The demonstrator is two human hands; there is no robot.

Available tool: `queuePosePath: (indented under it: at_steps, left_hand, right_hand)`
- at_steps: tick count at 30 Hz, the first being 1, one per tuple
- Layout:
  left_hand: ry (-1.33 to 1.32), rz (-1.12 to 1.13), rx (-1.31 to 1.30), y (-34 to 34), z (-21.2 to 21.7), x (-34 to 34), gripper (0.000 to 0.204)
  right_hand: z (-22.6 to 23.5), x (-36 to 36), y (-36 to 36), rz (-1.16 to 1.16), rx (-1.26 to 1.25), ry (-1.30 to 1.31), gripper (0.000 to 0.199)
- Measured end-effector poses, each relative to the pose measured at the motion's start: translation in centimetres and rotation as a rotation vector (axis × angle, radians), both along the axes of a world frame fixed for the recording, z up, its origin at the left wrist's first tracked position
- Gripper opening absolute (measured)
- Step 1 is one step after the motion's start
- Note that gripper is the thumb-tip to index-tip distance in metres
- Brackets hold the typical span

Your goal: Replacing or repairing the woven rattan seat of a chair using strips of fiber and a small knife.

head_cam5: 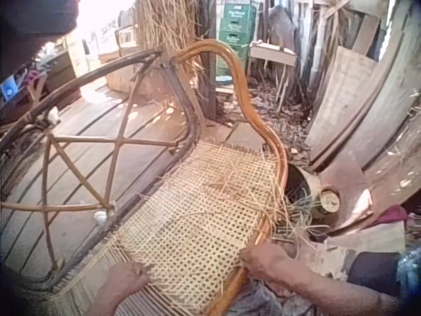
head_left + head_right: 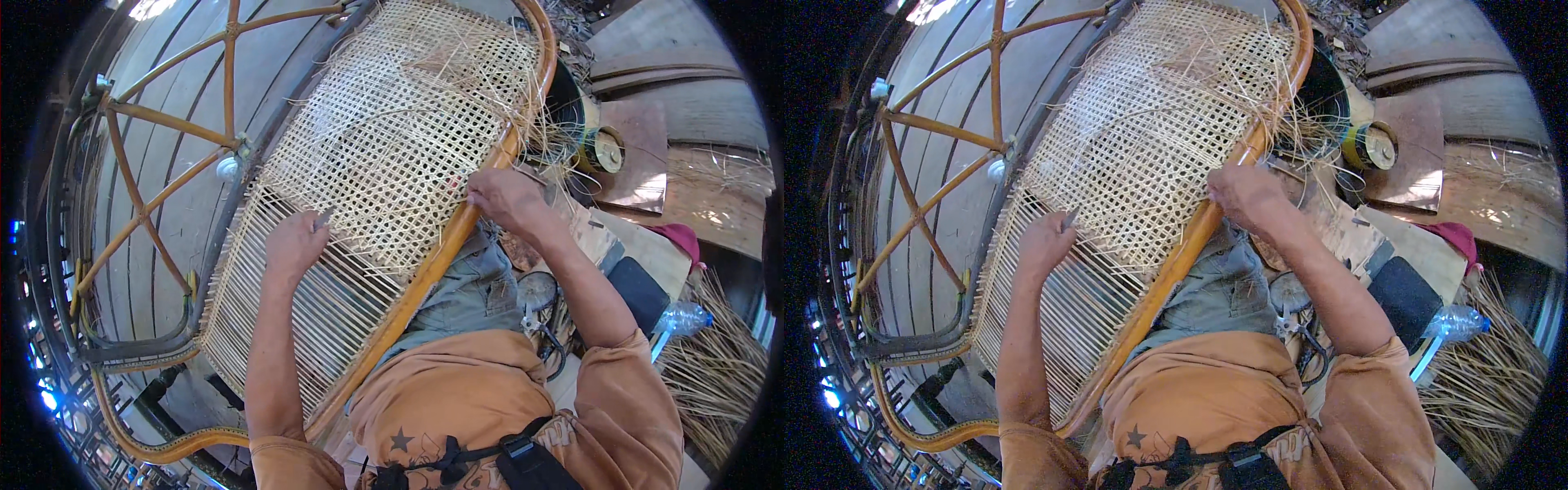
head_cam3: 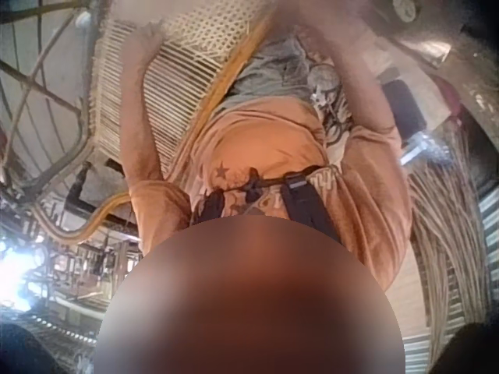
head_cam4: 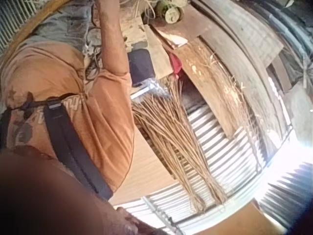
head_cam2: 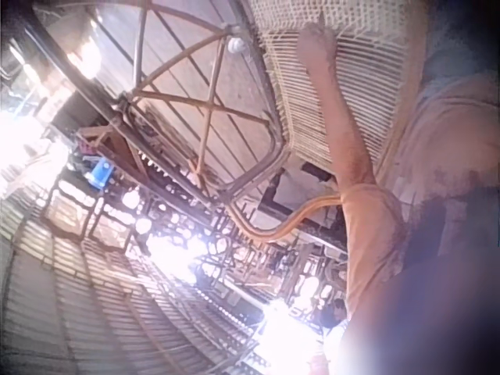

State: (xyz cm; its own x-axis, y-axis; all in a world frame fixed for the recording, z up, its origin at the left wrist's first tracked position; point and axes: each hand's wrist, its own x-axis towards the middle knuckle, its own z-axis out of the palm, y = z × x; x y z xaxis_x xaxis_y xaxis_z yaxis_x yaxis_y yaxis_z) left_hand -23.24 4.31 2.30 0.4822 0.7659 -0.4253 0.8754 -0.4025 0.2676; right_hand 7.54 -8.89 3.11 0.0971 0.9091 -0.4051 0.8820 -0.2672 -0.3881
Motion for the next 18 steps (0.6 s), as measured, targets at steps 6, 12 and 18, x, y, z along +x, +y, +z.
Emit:
queuePosePath:
  at_steps: [6,12,18]
  left_hand:
    - [0.085,0.013,-0.037,-0.1,0.3,0.5,0.025]
    - [-0.088,0.066,-0.022,0.9,3.3,-1.1,0.033]
    - [-0.566,0.236,-0.242,-1.2,5.2,7.9,0.031]
  right_hand:
    - [-0.9,-0.5,-0.3,0.071,0.16,-0.133,0.016]
    - [-1.1,1.0,-0.6,0.012,0.169,0.172,0.016]
    - [-0.7,1.7,-0.8,-0.01,0.108,0.228,0.015]
